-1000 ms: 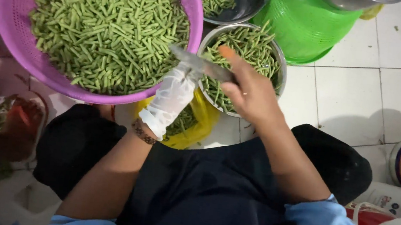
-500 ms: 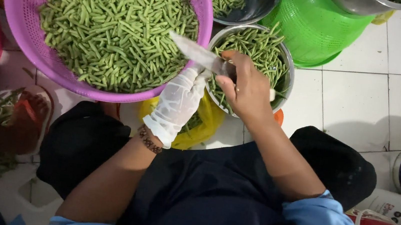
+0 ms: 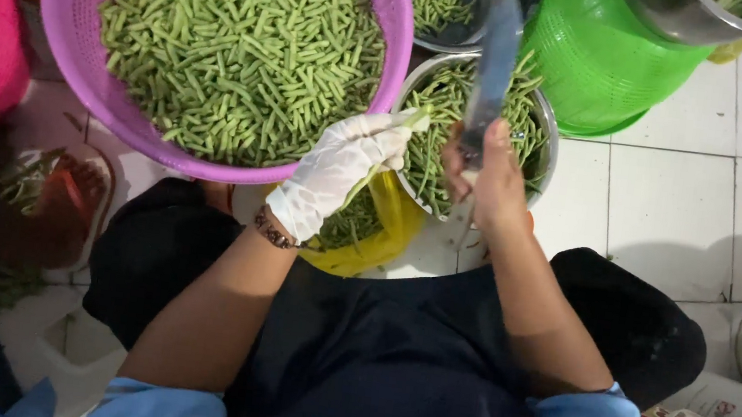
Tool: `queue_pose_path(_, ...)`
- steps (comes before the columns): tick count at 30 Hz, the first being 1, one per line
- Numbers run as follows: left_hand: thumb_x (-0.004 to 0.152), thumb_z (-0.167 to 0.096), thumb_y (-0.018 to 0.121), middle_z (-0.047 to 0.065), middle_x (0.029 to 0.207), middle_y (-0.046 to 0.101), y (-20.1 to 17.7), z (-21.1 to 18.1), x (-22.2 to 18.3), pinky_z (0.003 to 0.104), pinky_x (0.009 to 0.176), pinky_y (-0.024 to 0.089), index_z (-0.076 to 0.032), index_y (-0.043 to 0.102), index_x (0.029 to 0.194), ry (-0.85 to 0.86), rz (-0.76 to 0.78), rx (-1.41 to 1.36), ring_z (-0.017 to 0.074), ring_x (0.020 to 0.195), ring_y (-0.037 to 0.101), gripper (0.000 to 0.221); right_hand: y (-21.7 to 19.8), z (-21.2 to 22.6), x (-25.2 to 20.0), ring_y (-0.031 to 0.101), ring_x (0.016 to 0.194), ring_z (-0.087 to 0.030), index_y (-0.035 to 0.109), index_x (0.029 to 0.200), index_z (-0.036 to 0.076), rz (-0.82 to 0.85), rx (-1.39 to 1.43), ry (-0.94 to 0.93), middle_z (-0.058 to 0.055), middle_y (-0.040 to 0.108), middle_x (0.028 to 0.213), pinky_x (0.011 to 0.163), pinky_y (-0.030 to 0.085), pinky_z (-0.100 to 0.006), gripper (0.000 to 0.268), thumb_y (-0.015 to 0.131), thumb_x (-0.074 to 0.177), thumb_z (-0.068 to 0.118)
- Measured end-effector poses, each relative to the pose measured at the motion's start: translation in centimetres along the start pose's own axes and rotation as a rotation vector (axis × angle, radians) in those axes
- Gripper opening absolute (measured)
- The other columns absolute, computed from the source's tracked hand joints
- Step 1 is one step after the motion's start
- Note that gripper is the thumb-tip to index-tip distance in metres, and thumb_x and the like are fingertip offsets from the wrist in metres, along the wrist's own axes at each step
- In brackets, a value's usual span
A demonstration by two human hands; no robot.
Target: Trimming and cutting green beans manually with a knife while sitting on the floor.
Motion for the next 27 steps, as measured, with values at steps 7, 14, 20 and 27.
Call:
queue_pose_path(7,0.086,-0.009,0.077,0.016,0.102,0.073,-1.2,-0.3,1.1,0.041,0.081,0.066,-0.005,0.072,0.108,0.048,-0.291,-0.149,0.0265,0.087,0.075,0.022,-0.7,1.4,-1.9,0.046,0.038,-0.014,0.061,0.109,-0.001,0.196,-0.257,0.027,-0.011,0.054,0.060,0.034,0.036,-0.026,0.070,0.024,0.102,0.059)
queue_pose_path(14,0.085,-0.009,0.082,0.009,0.115,0.071,-0.9,-2.5,0.7,0.031,0.090,0.060,-0.011,0.074,0.103,0.370,-0.426,0.080,0.0135,0.101,0.065,0.020,2.5,2.0,-4.7,0.044,0.036,-0.015,0.065,0.089,-0.002,0.230,-0.104,0.017,-0.009,0.050,0.051,0.039,0.040,-0.027,0.070,0.024,0.104,0.053)
queue_pose_path(20,0.085,0.002,0.079,0.007,0.093,0.068,-0.5,-2.1,-0.1,0.024,0.071,0.060,-0.006,0.066,0.099,0.559,-0.453,0.039,0.0107,0.081,0.065,0.021,4.2,-1.0,-3.3,0.049,0.043,-0.011,0.035,0.149,-0.001,0.224,-0.056,-0.197,-0.007,0.050,0.067,0.038,0.040,-0.024,0.070,0.027,0.104,0.051)
queue_pose_path(27,0.083,0.004,0.081,0.003,0.098,0.070,-0.1,-0.2,-0.6,0.021,0.076,0.056,-0.008,0.062,0.096,0.627,-0.459,0.085,0.0040,0.087,0.062,0.026,5.7,-3.3,1.0,0.048,0.051,-0.011,0.039,0.144,-0.002,0.077,-0.209,-0.407,-0.006,0.049,0.070,0.049,0.042,-0.023,0.058,0.023,0.108,0.041)
Point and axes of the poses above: each hand's wrist, its own x-axis towards the middle knuckle, its own y-axis out of the palm, z = x × y, the point moved 1 cm from there along x, towards the middle knuckle
